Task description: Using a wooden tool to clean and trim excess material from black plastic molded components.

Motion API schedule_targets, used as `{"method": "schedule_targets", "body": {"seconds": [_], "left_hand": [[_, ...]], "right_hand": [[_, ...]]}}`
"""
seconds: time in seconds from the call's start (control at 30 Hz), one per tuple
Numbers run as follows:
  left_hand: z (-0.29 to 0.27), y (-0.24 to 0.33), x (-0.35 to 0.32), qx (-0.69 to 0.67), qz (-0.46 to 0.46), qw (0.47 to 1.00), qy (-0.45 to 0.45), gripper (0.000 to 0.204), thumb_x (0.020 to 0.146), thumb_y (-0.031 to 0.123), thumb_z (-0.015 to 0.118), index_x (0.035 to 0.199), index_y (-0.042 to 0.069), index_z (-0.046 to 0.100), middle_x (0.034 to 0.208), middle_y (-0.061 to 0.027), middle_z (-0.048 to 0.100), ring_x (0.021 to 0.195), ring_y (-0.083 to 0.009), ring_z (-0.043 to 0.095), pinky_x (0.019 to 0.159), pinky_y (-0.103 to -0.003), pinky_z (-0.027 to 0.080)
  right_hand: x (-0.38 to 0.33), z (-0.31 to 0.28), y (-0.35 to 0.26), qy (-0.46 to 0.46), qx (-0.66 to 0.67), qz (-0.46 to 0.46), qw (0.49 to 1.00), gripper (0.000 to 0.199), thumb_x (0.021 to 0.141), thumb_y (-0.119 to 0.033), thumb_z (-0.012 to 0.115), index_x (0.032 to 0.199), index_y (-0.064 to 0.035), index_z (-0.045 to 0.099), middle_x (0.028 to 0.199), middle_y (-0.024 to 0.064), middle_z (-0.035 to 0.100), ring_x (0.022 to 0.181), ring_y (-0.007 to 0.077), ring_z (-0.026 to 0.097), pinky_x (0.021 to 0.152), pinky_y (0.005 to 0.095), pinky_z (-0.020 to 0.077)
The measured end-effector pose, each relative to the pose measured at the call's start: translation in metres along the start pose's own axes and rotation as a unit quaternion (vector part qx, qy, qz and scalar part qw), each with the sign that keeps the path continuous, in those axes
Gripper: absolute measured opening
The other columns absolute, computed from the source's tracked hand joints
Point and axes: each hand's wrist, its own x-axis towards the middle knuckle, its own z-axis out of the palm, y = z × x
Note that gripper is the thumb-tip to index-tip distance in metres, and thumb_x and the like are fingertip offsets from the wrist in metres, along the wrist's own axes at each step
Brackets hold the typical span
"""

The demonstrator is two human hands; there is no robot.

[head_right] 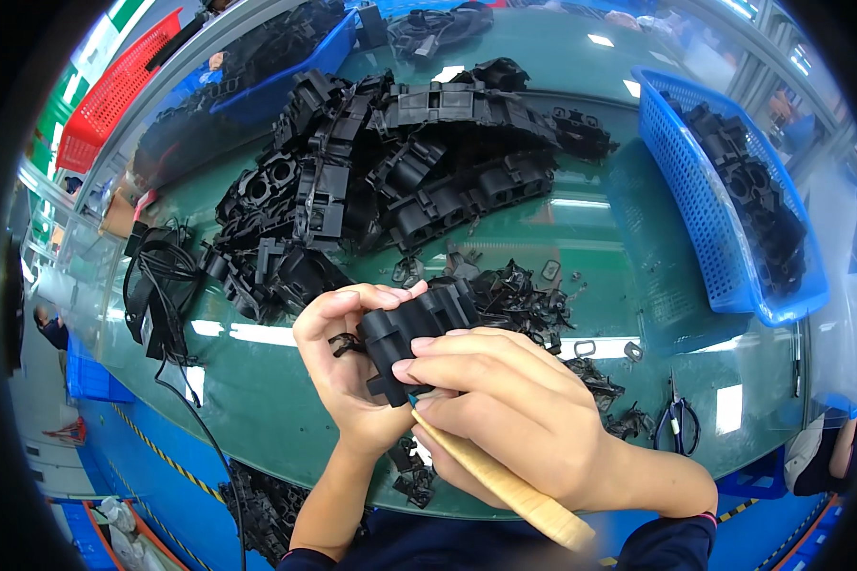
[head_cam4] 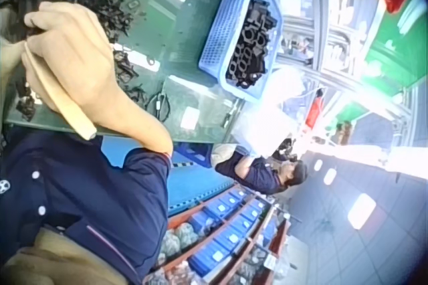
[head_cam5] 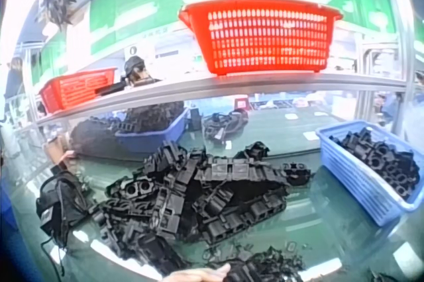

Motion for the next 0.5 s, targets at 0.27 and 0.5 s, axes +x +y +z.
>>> {"method": "schedule_targets", "body": {"seconds": [0.27,0.5], "left_hand": [[0.0002,-0.0009,0.0023,0.034,0.031,0.999,-0.002,0.071,0.059,0.007,0.08,0.115,0.001,0.037,0.109,-0.0154,0.049,0.104,-0.0241,0.049,0.093,-0.037,0.042],[0.0023,-0.0002,-0.0001,0.025,0.017,1.0,0.008,0.066,0.059,0.0,0.073,0.115,0.0,0.038,0.11,-0.017,0.047,0.104,-0.0252,0.049,0.091,-0.036,0.042]], "right_hand": [[0.0013,-0.0059,0.0022,-0.029,-0.002,-0.027,0.999,0.019,0.064,0.0,0.07,0.078,0.0026,0.057,0.091,0.019,0.063,0.086,0.0334,0.063,0.077,0.0424,0.0519],[-0.0019,-0.0019,0.0085,-0.055,-0.178,-0.18,0.966,0.01,0.071,-0.003,0.064,0.071,0.002,0.054,0.089,0.02,0.062,0.087,0.0312,0.063,0.081,0.0429,0.0526]]}}
